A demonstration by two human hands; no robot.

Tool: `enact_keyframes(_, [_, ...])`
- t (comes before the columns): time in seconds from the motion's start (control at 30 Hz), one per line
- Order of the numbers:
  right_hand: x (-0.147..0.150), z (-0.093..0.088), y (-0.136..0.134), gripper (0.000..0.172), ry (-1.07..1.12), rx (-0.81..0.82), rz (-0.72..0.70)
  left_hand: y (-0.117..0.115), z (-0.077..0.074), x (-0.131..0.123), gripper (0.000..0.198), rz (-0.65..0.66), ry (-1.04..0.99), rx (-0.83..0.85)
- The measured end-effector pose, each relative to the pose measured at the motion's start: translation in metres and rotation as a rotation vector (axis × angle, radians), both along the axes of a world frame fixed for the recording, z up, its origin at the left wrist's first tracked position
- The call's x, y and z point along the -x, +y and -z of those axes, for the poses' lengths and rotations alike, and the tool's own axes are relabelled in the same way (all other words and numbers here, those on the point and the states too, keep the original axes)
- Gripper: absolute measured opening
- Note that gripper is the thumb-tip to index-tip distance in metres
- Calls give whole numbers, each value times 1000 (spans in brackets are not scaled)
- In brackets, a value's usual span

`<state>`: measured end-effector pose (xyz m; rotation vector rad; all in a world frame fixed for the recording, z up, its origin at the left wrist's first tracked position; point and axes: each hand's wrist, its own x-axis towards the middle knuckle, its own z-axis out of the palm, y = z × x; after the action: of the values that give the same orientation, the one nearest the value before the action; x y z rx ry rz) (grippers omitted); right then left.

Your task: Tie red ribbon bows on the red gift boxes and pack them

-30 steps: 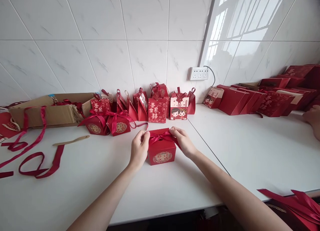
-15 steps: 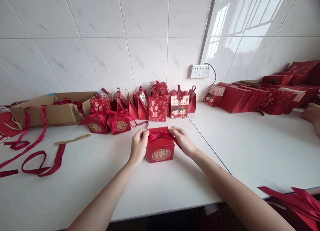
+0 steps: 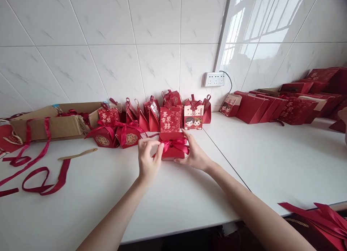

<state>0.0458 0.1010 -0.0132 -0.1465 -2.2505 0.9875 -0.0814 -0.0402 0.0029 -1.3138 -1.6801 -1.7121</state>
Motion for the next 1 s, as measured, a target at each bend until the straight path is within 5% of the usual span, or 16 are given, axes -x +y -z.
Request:
enact_keyframes(0.07, [2, 1, -3, 105, 95, -147, 65, -2, 2, -5, 4, -37, 389, -97])
enact_keyframes(0.17, [0, -2, -9, 101, 219, -253, 113, -3, 3, -13, 11, -4, 603, -121])
enact_keyframes(0.5, [-3, -6, -15, 102, 402, -358, 187, -8, -3, -21, 9, 53, 612, -159])
enact_keyframes(1.0, [-4, -5, -15, 100, 473, -290, 108, -10, -5, -25, 8, 91, 573, -180])
